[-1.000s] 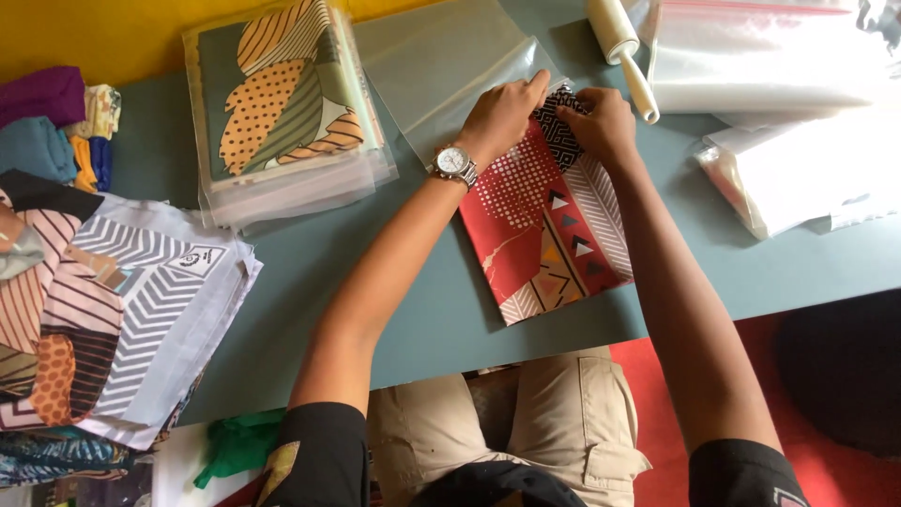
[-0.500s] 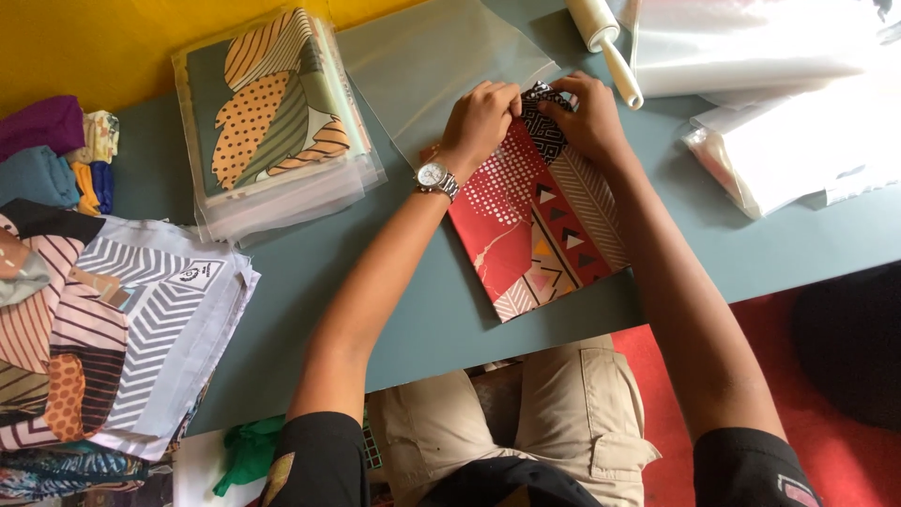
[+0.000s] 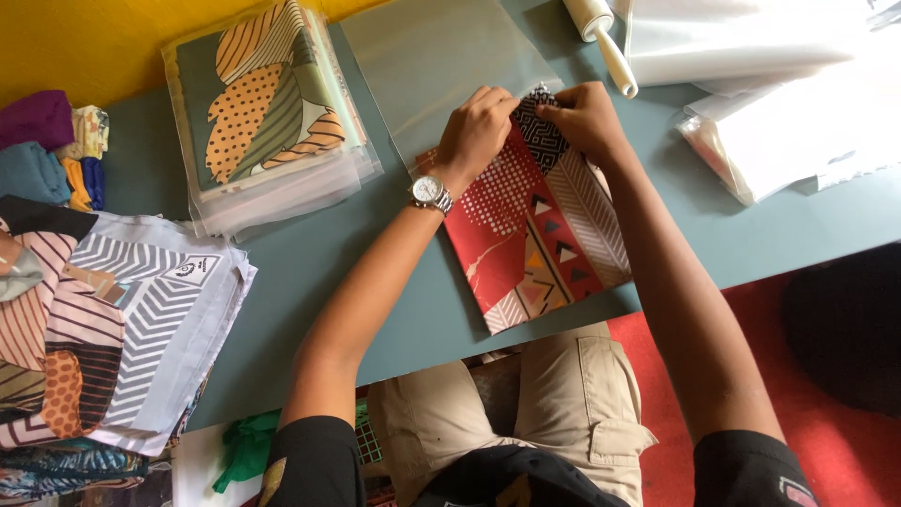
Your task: The person places a folded patterned cloth into a clear plastic bag, folds the top edge over, and seals the bag by pressing along the closure strip. The person then smooths the bag and places it on the table.
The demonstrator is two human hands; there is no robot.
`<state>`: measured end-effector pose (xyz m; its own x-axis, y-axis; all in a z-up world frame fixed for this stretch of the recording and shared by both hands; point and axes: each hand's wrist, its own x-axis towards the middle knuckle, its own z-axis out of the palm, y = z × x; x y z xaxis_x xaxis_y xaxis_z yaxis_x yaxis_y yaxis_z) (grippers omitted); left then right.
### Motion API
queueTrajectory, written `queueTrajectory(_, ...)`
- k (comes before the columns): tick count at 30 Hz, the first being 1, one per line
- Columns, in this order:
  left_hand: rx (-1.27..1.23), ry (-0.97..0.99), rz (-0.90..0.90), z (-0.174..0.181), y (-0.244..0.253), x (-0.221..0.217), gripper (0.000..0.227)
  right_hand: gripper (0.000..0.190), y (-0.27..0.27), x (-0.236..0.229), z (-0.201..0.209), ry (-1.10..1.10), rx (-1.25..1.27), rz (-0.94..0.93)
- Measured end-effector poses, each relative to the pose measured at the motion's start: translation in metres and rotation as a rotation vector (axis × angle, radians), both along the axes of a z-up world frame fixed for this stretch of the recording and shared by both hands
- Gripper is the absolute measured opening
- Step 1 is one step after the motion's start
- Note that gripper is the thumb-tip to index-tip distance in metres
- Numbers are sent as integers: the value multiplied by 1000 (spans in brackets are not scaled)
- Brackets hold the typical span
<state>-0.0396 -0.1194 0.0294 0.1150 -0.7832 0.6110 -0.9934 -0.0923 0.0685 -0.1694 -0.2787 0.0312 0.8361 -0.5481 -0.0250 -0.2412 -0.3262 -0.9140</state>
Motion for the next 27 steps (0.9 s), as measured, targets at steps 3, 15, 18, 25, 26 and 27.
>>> queueTrajectory(3,-39,-16,-3,0,9,-16,29,50,9,-10,-1,54,-53,-54)
queueTrajectory(15,-24,-285,44,-4,24,-24,29,36,-13,11,-77,-16,-139,-242)
queueTrajectory(18,-33,-337,63,-6,26,-28,29,34,-12,13,-83,-35,-154,-264)
queueTrajectory(25,-16,-344,2,-17,25,-31,25,30,16,-14,-33,-126,-341,-371)
queueTrajectory(26,7,-313,-2,-16,26,-32,31,32,21,-17,-25,-104,-260,-390)
queueTrajectory(27,28,-284,-6,-14,25,-33,38,39,27,-20,-16,-83,-179,-408)
